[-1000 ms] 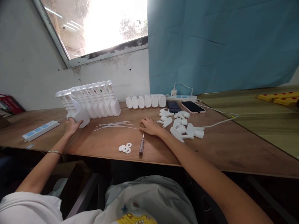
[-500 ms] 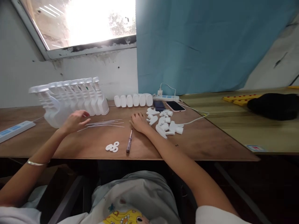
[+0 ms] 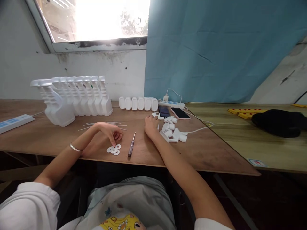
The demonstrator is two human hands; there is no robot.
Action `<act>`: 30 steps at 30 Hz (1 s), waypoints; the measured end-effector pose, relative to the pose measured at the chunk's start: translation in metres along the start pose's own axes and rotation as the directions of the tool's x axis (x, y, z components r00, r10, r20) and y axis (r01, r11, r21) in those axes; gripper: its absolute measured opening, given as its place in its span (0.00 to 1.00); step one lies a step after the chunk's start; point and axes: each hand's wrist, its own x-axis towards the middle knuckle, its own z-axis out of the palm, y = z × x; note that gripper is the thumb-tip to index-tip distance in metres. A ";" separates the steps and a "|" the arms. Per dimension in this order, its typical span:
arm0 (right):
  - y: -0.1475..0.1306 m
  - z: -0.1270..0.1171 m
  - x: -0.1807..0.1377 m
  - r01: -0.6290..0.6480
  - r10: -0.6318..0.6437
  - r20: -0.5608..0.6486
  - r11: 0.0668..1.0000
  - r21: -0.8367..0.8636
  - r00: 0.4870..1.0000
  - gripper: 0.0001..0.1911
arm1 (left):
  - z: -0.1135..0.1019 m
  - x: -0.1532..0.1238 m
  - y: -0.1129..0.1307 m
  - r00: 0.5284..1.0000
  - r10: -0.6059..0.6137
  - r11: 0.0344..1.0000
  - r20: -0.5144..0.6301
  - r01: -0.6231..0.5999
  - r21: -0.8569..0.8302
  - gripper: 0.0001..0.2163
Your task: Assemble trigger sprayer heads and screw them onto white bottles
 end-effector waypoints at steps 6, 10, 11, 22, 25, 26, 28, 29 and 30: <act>-0.011 0.000 -0.003 0.206 -0.198 -0.121 0.976 0.064 0.973 0.14 | 0.009 0.006 0.016 0.997 0.047 0.996 -0.056 -0.042 0.073 0.19; -0.017 0.005 -0.001 0.351 -0.282 -0.249 0.885 0.305 0.927 0.15 | 0.011 0.009 0.024 0.998 0.059 0.994 -0.005 -0.059 0.093 0.11; -0.018 0.007 0.000 0.386 -0.297 -0.276 0.846 0.367 0.914 0.15 | 0.010 0.009 0.025 0.999 0.048 0.994 0.002 -0.048 0.096 0.11; -0.025 0.023 -0.003 0.538 -0.473 -0.334 0.406 0.739 0.815 0.17 | 0.000 0.023 -0.003 0.699 0.057 0.961 -0.713 -0.231 -0.149 0.15; -0.029 0.019 -0.007 0.509 -0.482 -0.304 0.379 0.773 0.822 0.19 | 0.002 0.029 -0.012 0.595 -0.002 0.957 -0.804 -0.232 -0.174 0.15; -0.030 0.018 -0.008 0.501 -0.481 -0.297 0.379 0.778 0.825 0.19 | 0.003 0.030 -0.015 0.581 -0.008 0.956 -0.814 -0.233 -0.176 0.15; -0.031 0.018 -0.009 0.494 -0.479 -0.291 0.378 0.783 0.828 0.18 | 0.005 0.031 -0.020 0.560 -0.028 0.958 -0.828 -0.220 -0.182 0.15; -0.031 0.018 -0.010 0.492 -0.473 -0.293 0.378 0.784 0.831 0.17 | 0.006 0.031 -0.022 0.546 -0.048 0.962 -0.836 -0.201 -0.186 0.15; -0.032 0.019 -0.010 0.491 -0.468 -0.296 0.377 0.785 0.833 0.17 | 0.006 0.031 -0.024 0.529 -0.071 0.964 -0.846 -0.180 -0.194 0.15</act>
